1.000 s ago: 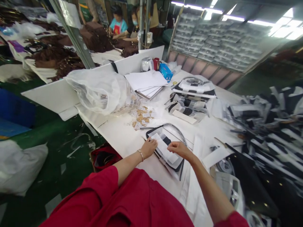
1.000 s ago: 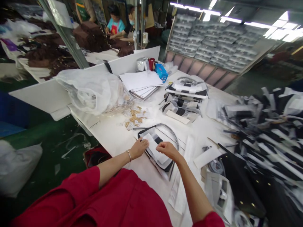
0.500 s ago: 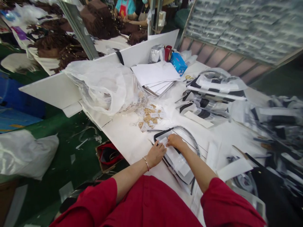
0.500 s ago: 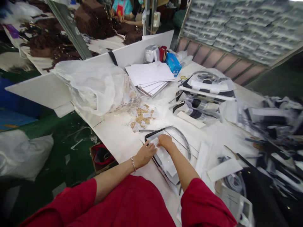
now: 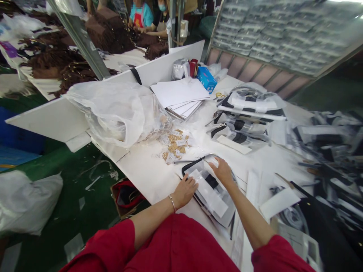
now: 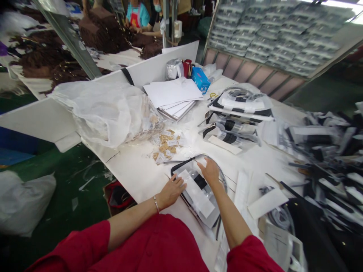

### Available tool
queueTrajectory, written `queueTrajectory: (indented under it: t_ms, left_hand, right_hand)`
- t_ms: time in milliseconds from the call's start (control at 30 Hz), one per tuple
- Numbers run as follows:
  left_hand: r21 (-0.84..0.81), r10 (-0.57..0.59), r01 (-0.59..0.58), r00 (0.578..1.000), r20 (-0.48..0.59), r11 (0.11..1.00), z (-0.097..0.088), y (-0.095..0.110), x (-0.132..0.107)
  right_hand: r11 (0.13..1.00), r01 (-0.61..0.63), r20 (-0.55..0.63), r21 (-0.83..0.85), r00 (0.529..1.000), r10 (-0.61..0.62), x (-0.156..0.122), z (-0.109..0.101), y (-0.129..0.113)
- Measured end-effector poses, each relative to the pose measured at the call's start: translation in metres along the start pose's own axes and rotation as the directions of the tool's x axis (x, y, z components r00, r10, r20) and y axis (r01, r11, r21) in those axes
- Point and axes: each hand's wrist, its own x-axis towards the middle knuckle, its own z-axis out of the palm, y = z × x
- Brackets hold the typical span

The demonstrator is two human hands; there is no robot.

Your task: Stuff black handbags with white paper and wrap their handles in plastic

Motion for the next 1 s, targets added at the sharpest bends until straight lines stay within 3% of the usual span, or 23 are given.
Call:
queueTrajectory:
  t_ms: [67,167,267,400,733,867,1000]
  left_hand:
    - [0.007,0.004,-0.004,1.0,0.001,1.0,0.002,-0.001,-0.001]
    - [0.019,0.023,-0.023,1.0,-0.006,1.0,0.008,-0.004,-0.004]
    - [0.017,0.049,-0.049,0.999,-0.007,0.999,0.015,-0.009,-0.007]
    - [0.006,0.08,-0.08,0.996,-0.031,0.997,0.022,-0.016,-0.01]
    - [-0.017,0.122,-0.123,0.991,-0.05,0.992,0.031,-0.028,-0.011]
    - [-0.03,0.151,-0.15,0.988,0.022,0.988,0.02,-0.028,-0.013]
    - [-0.147,0.127,-0.122,0.992,0.024,0.981,-0.001,-0.025,-0.011]
  right_hand:
    - [0.996,0.045,-0.137,0.077,0.99,-0.034,-0.002,0.019,-0.015]
    - [0.992,0.114,-0.292,0.059,0.952,-0.092,-0.005,0.05,-0.047]
    - [0.986,0.166,-0.325,0.003,0.933,-0.156,-0.009,0.077,-0.064]
    - [0.981,0.196,-0.312,-0.012,0.931,-0.19,-0.012,0.094,-0.06]
    - [0.983,0.176,-0.212,0.058,0.964,-0.16,-0.005,0.089,-0.061]
    - [0.98,0.128,-0.132,0.153,0.985,-0.108,-0.009,0.07,-0.059]
    - [0.98,0.059,-0.155,0.192,0.987,-0.029,-0.045,0.051,-0.041]
